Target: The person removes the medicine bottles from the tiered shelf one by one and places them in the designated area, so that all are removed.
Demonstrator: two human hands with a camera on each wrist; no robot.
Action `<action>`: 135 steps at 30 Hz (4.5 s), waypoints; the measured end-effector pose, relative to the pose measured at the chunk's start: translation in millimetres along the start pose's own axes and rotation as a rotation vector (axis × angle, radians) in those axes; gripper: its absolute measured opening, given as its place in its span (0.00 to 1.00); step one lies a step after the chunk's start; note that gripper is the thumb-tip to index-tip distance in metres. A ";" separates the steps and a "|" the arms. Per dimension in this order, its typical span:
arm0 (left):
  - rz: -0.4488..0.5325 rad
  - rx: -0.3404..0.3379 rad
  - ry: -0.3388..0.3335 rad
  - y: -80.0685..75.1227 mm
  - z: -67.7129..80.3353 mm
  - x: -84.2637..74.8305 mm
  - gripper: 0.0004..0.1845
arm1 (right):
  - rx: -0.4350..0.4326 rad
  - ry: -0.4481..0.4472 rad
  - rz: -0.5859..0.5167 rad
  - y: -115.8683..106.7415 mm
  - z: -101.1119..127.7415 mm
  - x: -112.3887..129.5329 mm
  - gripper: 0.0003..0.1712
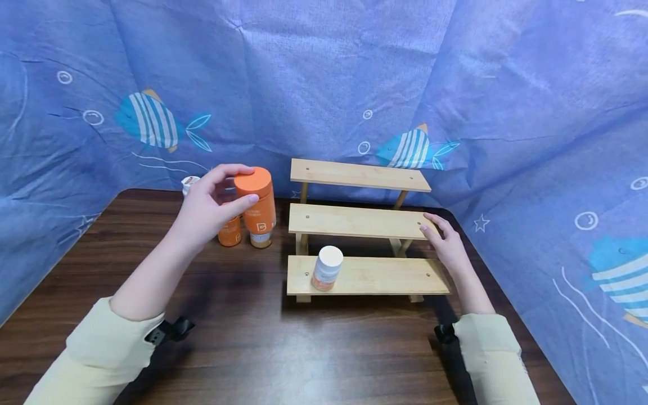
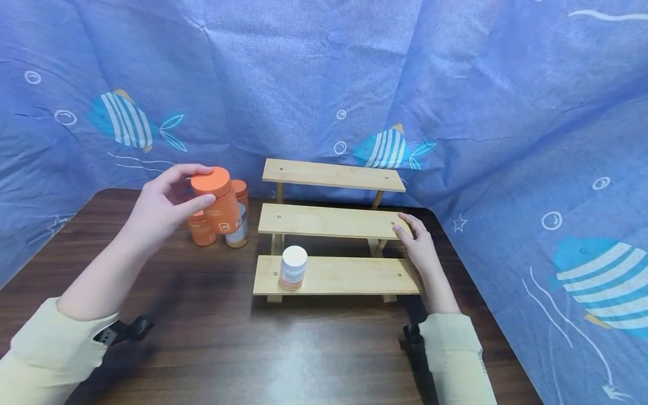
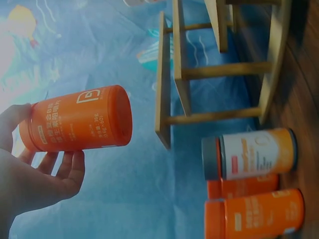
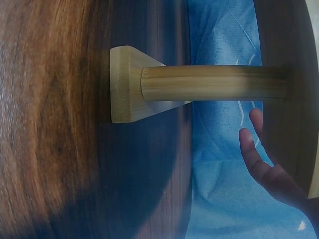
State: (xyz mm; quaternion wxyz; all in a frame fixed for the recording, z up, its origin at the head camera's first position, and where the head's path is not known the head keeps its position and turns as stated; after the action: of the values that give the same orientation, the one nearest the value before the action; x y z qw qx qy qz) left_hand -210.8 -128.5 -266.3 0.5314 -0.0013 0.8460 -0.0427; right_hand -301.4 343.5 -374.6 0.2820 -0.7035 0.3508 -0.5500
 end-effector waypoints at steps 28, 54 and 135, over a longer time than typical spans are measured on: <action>-0.168 -0.232 -0.001 -65.1 27.2 32.4 0.25 | 0.003 0.023 -0.019 0.9 1.3 1.6 0.30; -0.371 -0.323 -0.138 -116.3 15.3 111.2 0.28 | 0.000 0.026 -0.014 0.5 -1.1 -1.3 0.31; -0.360 -0.062 0.048 -23.0 20.9 27.9 0.27 | -0.005 0.001 -0.097 0.9 0.6 1.6 0.29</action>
State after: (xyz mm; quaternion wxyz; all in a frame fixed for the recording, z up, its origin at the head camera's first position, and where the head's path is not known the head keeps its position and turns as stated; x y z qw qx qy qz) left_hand -205.1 -154.2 -298.6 0.4946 -0.1678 0.8455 -0.1111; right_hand -300.8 341.7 -374.5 0.2532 -0.7201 0.3180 -0.5624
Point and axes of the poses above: each hand's wrist, its own z-axis away from the middle knuckle, its own y-axis out of the palm, x = y × z, the point moved 1 cm from there along -z, towards the middle knuckle, and after that the axes turned 14 degrees about z, right-handed, at the moved point
